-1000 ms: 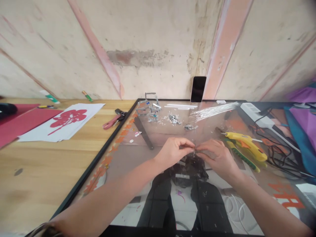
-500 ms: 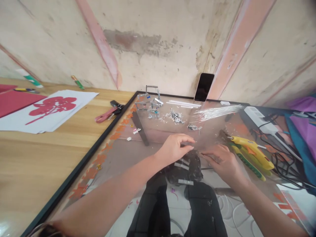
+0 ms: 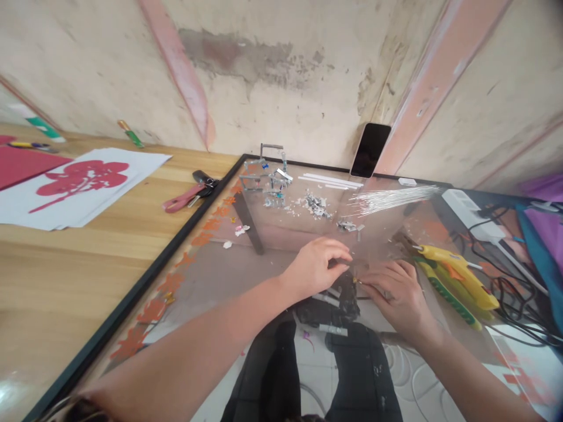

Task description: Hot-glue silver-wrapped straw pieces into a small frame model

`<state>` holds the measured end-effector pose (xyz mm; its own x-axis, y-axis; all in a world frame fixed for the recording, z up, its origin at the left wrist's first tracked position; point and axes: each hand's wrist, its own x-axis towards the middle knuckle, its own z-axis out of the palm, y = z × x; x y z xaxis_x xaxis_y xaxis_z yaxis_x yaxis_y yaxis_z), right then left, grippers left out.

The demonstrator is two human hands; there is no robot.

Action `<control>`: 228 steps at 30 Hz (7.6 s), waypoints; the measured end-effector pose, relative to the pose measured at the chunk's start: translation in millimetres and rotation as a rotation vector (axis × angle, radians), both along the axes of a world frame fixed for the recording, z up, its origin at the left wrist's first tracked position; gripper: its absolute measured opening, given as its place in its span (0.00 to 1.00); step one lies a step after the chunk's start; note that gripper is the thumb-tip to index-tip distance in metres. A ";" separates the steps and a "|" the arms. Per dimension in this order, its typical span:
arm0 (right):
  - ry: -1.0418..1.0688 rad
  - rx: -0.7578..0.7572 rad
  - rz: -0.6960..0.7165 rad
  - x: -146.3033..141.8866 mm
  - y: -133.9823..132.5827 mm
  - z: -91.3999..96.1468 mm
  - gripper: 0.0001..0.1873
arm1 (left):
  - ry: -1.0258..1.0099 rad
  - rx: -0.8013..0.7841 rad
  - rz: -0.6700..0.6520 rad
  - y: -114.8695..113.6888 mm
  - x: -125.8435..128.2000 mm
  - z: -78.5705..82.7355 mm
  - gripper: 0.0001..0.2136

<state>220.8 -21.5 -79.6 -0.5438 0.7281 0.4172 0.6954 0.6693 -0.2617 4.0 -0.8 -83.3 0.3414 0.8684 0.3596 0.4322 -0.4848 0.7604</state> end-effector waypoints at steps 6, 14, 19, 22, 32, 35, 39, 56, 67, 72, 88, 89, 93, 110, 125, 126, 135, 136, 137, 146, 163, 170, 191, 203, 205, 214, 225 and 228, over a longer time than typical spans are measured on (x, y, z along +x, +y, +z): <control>-0.005 0.016 0.011 -0.9 0.6 -1.4 0.06 | 0.116 0.076 -0.072 -2.1 1.6 0.3 0.08; -0.018 0.006 0.014 -1.7 1.3 -2.4 0.06 | 0.241 0.106 -0.153 -2.2 1.8 -2.3 0.08; -0.022 0.005 0.005 -1.6 2.1 -4.1 0.06 | 0.293 0.122 -0.173 -0.9 2.7 -2.3 0.09; -0.021 0.006 -0.002 -2.0 1.9 -4.7 0.06 | 0.315 0.133 -0.180 -1.0 2.7 -1.3 0.09; -0.015 0.039 0.006 -1.6 0.9 -5.6 0.05 | 0.392 0.153 -0.189 -2.4 2.6 1.4 0.10; -0.020 0.038 0.007 -1.6 1.2 -5.7 0.06 | 0.368 0.145 -0.188 -1.9 2.7 0.8 0.09; -0.016 0.054 0.002 -1.7 1.0 -5.3 0.06 | 0.358 0.134 -0.189 -2.7 2.5 2.2 0.08; -0.210 0.105 0.003 -7.3 -9.3 5.7 0.12 | 0.405 0.134 -0.186 -5.1 3.3 5.1 0.09; -0.217 0.095 -0.007 -8.1 -9.4 4.7 0.11 | 0.427 0.131 -0.189 -5.0 3.7 5.4 0.09; -0.204 0.078 -0.001 -7.3 -7.6 4.5 0.12 | 0.416 0.129 -0.194 -5.7 3.5 5.6 0.09; -0.047 0.045 -0.004 5.0 0.9 -2.0 0.16 | 0.393 0.124 -0.171 -2.7 1.1 6.2 0.08; -0.052 0.044 -0.005 4.9 0.6 -1.6 0.17 | 0.395 0.124 -0.169 -2.9 1.3 6.4 0.08; -0.073 0.049 -0.011 4.0 -0.6 -1.1 0.17 | 0.404 0.126 -0.170 -4.5 2.8 7.8 0.08; -0.164 0.090 0.014 -0.9 -5.1 0.5 0.18 | 0.431 0.122 -0.168 -6.3 4.5 8.7 0.09; -0.210 0.131 0.032 -4.0 -7.4 1.1 0.18 | 0.418 0.129 -0.151 -7.8 5.4 6.4 0.09; -0.211 0.131 0.032 -4.0 -7.6 1.0 0.19 | 0.419 0.129 -0.151 -7.8 5.4 6.6 0.09; -0.211 0.119 0.034 -5.2 -8.8 1.3 0.18 | 0.413 0.133 -0.147 -8.2 5.8 5.7 0.09; -0.205 0.117 0.034 -5.5 -8.8 1.5 0.18 | 0.411 0.132 -0.146 -8.2 5.9 5.7 0.09; -0.199 0.112 0.034 -5.9 -8.8 1.7 0.18 | 0.409 0.131 -0.146 -8.0 5.9 5.7 0.09; -0.068 0.096 0.000 -1.0 -4.3 0.3 0.18 | 0.395 0.124 -0.147 -6.9 5.4 5.8 0.10; -0.066 0.104 -0.135 16.1 3.1 -0.3 0.15 | -0.285 -0.244 0.166 8.4 -0.2 -8.4 0.11; -0.309 0.111 -0.166 26.1 0.6 11.5 0.18 | -0.282 -0.290 0.142 11.8 -0.7 -18.4 0.11; -0.660 0.135 -0.174 31.7 -4.4 13.0 0.24 | -0.170 -0.206 0.115 7.5 -0.4 -14.8 0.11; -0.525 0.082 -0.151 27.8 -6.6 20.4 0.18 | -0.148 -0.197 0.124 7.2 0.2 -14.6 0.11; -0.521 0.075 -0.159 29.5 -6.9 19.2 0.18 | -0.139 -0.187 0.123 7.2 0.0 -13.6 0.11; -0.554 0.117 -0.176 28.1 -5.0 9.9 0.23 | -0.130 -0.185 0.122 7.1 0.0 -14.0 0.11; -0.527 0.090 -0.141 31.1 -8.5 18.6 0.17 | -0.131 -0.200 0.127 6.2 -0.1 -11.4 0.11; -0.553 0.100 -0.151 31.4 -9.5 17.3 0.18 | -0.127 -0.199 0.128 6.3 0.0 -11.5 0.11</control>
